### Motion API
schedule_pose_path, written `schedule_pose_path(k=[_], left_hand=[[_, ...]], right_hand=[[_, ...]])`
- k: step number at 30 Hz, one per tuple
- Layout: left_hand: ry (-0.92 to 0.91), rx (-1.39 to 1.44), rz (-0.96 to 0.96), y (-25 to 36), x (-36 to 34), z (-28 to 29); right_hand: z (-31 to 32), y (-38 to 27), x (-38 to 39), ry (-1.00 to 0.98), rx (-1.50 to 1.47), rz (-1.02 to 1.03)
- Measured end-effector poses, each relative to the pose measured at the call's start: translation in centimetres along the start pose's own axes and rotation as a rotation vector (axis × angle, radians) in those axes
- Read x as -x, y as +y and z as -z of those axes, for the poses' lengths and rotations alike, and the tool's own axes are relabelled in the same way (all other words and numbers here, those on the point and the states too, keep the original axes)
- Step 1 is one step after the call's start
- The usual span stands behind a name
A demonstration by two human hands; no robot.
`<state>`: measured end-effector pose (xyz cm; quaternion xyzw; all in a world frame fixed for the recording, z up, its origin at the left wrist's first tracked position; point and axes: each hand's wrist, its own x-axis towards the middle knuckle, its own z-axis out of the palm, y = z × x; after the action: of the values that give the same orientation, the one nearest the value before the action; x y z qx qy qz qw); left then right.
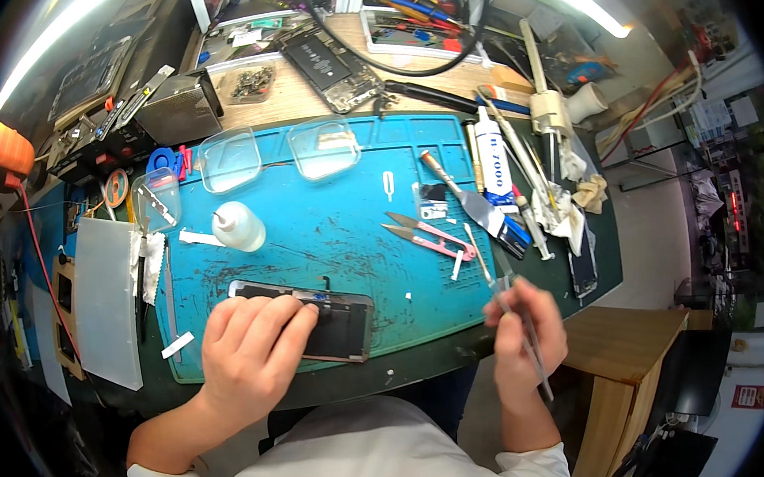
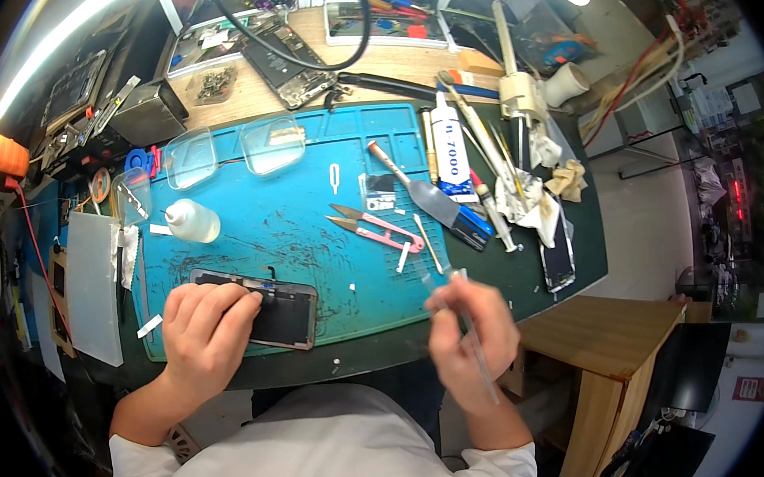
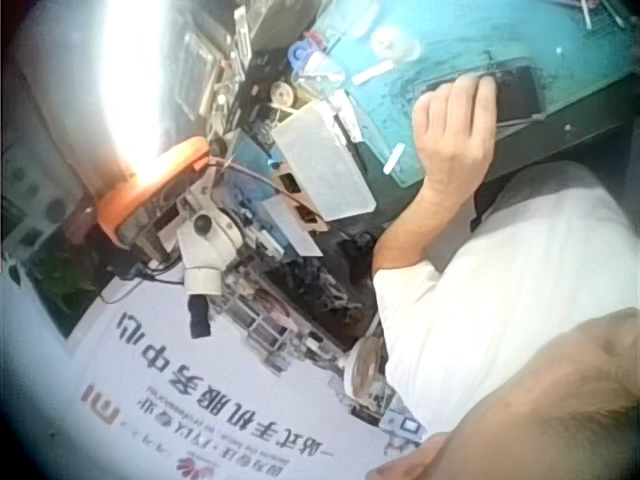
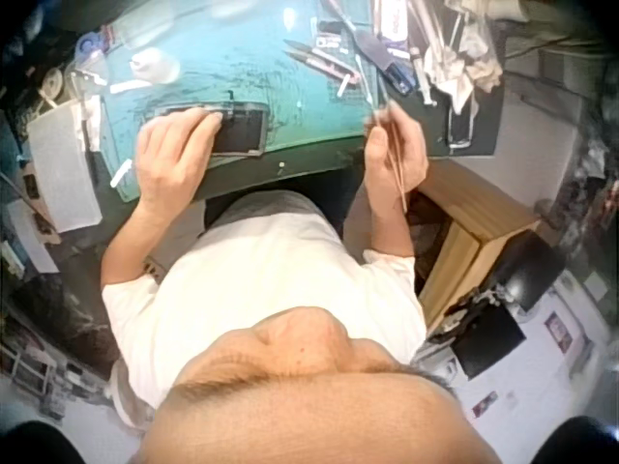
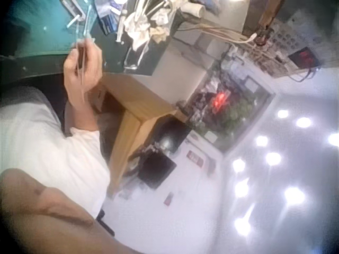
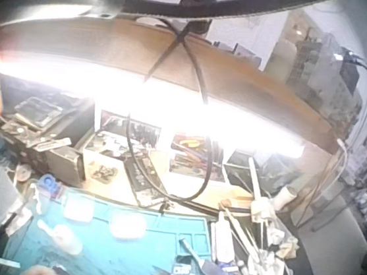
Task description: The person uses tweezers to place small components and adhesive strips onto a disassembled smartphone frame on a workbench. They wipe the device with a cloth and then move to a box of parts, selecting a different smartphone frame to inspect and handle.
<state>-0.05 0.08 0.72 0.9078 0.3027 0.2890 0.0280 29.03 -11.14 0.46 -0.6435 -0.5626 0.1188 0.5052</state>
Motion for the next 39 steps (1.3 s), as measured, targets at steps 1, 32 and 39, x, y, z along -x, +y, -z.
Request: schedule_pose_path(k=[1,32,39], left_hand=[[0.022,0.015,-0.002,0.1,-0.2,0.1],[0.08,0.213,0.266,10.7,-5.4,-6.5],[0.027,0.157,0.32,10.9,-5.8,-6.5]], right_hand=[[0.7,0.1,-0.5,0.086,-0.044,-0.094],[7.8,4.8,-11.5,-0.202,0.675,0.179],[8.8,8.2,-16.7,-0.116,0.772,0.053]])
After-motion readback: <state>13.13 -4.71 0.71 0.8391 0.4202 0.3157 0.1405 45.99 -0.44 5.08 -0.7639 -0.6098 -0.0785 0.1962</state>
